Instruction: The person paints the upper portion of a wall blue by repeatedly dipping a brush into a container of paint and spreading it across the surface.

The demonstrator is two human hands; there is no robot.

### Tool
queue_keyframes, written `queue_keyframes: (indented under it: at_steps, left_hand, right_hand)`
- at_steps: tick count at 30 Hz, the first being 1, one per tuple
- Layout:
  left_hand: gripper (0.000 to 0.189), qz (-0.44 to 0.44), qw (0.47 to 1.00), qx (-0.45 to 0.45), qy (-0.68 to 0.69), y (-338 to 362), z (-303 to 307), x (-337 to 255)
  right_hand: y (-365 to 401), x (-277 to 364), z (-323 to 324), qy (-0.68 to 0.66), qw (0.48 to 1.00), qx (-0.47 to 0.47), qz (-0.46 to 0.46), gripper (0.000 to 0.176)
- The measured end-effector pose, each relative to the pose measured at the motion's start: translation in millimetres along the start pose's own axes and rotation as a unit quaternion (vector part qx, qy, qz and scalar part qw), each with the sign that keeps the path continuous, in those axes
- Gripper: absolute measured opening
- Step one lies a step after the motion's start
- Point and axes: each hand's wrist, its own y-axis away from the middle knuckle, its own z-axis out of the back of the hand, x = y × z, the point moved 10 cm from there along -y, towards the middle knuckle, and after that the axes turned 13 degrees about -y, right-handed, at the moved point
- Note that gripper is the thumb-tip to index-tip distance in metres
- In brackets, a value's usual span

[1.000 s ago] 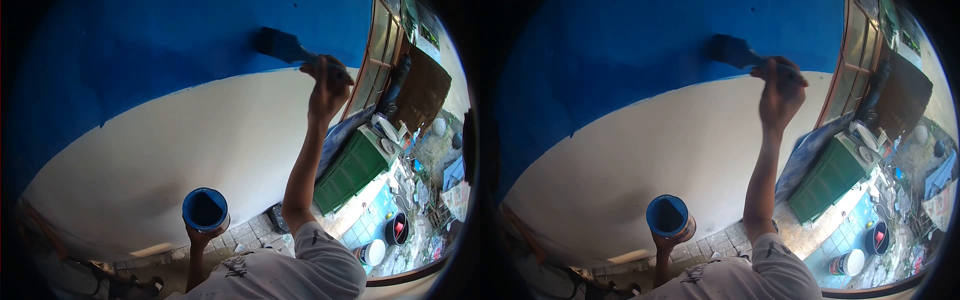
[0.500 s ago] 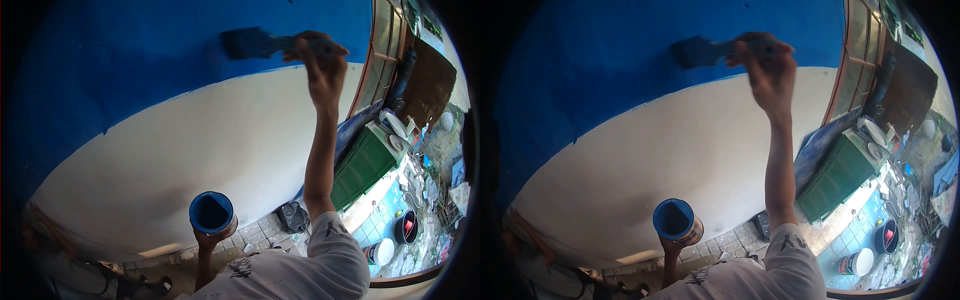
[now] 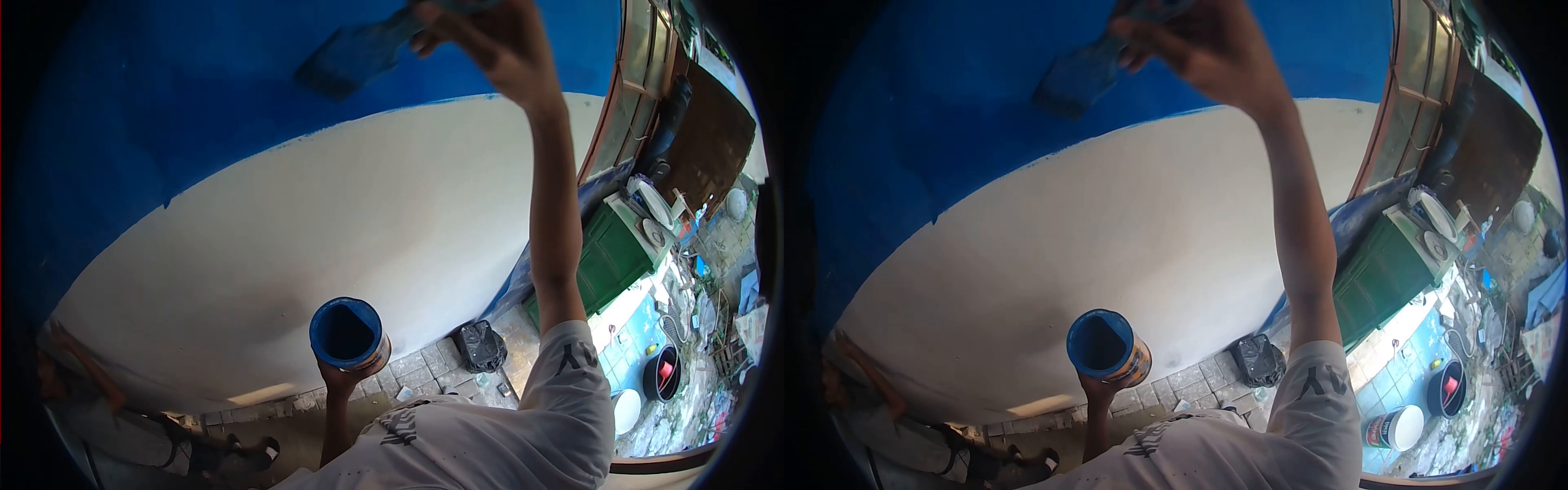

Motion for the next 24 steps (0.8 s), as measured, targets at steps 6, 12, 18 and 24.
queue_keyframes:
  at_steps: [6, 12, 18, 24]
  left_hand:
    - [0.115, -0.034, 0.999, -0.012, -0.034, 3.0, 1.0, 29.8]
    - [0.119, 0.004, 1.000, -0.002, -0.016, 1.5, -12.5, 48.5]
    - [0.121, -0.025, 0.998, 0.021, -0.054, -5.4, -22.4, 56.3]
    - [0.118, -0.011, 1.000, 0.002, -0.019, -4.6, -30.1, 44.6]
  right_hand:
    - [5.5, -35.4, 46.1, 0.021, 0.997, -0.025, -0.063, 0.011]
    - [53.1, 3.2, 35.8, -0.076, 0.986, -0.145, 0.036, 0.019]
    - [101.4, -53.0, 74.1, -0.032, 0.965, -0.251, -0.064, 0.022]
    - [127.7, -5.0, 122.4, 0.036, 0.924, -0.380, 0.004, 0.022]
